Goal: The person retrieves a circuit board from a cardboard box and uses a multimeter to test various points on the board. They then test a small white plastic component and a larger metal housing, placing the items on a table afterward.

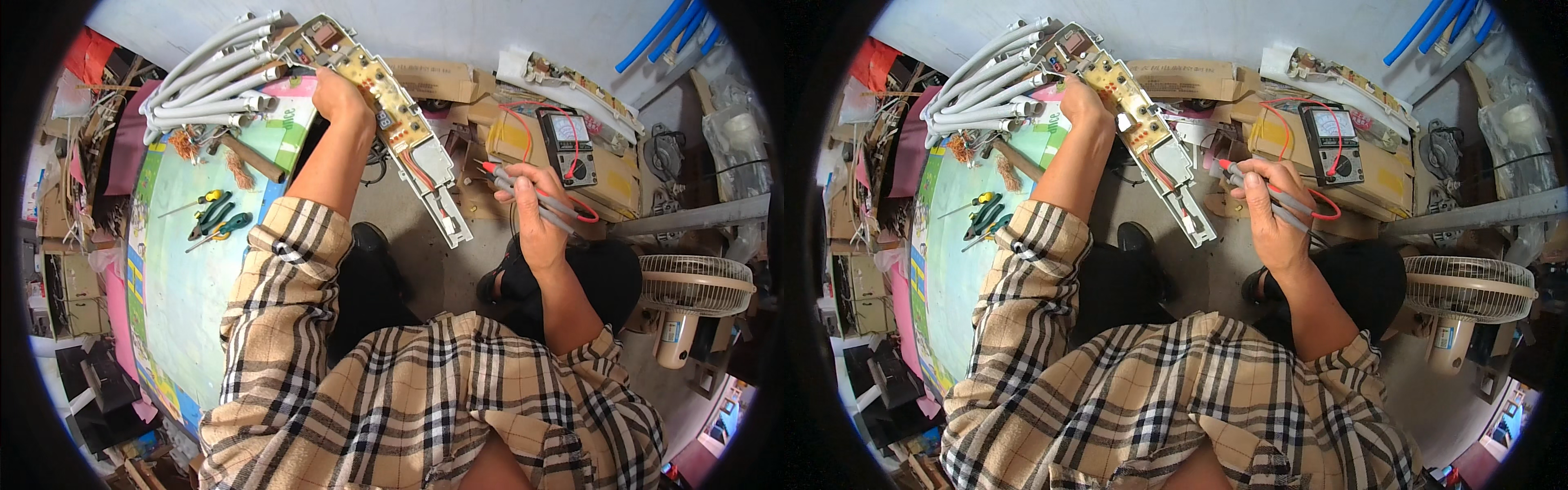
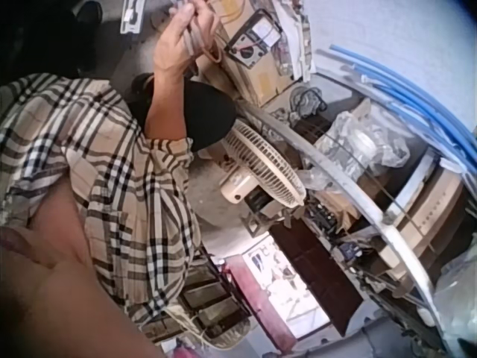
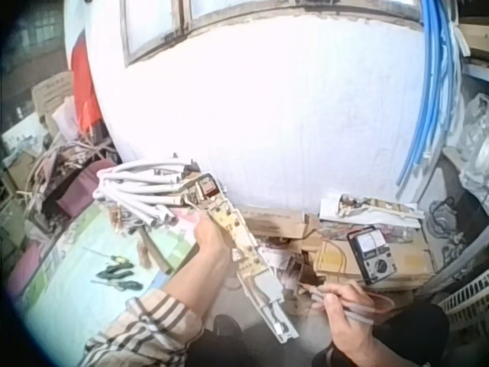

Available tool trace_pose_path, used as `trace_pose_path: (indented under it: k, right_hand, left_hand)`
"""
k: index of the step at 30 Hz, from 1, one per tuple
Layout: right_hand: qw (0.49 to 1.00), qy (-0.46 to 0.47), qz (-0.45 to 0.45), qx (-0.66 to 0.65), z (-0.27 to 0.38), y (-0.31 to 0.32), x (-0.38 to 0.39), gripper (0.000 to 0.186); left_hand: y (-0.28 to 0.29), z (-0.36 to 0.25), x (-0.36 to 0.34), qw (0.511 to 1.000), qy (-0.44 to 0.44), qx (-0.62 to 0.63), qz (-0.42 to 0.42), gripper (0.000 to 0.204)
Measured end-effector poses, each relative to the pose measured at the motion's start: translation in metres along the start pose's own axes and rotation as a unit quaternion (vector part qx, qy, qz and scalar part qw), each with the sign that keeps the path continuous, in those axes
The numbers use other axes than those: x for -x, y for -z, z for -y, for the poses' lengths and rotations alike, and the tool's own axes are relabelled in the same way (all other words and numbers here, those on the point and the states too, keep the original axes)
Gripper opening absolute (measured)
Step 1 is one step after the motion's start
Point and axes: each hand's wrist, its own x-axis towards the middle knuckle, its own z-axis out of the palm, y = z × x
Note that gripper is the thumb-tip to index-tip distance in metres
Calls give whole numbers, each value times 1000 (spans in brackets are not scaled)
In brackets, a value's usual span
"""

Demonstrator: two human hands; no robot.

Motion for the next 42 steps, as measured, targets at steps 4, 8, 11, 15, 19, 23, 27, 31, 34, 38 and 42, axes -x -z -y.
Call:
trace_pose_path:
  k: [4,8,11,15,19,23,27,31,34,38,42]
  right_hand:
    - [1000,-13,7,-10,1,-2,1,21]
    - [995,-86,-9,-56,-10,-5,3,21]
    - [984,-162,24,-72,-12,-8,7,21]
    - [966,-222,123,-44,-24,-10,11,23]
    - [962,-193,190,34,-14,-14,11,32]
    - [952,-204,229,18,-3,-18,12,33]
    - [973,-117,195,28,-11,-20,14,28]
    - [984,24,110,136,-18,-13,12,31]
    - [965,101,23,241,-18,-15,13,39]
    - [926,187,-19,327,-11,-9,10,39]
    - [905,271,-35,325,-11,-8,10,40]
  left_hand:
    - [5,4,-16,998,-51,-36,-32,50]
    - [-1,2,-9,995,-46,-66,-55,50]
    - [2,2,-17,997,-36,-42,-57,49]
    - [2,4,-27,998,-38,17,-48,48]
    - [-1,-2,-14,996,-19,80,-26,46]
    - [1,-10,-1,997,-6,74,12,45]
    - [5,-15,-11,982,18,88,166,46]
    - [8,-37,6,943,64,35,326,71]
    - [12,-47,4,917,141,85,364,86]
    - [16,-52,8,881,174,161,410,118]
    - [23,-59,7,850,194,217,438,117]
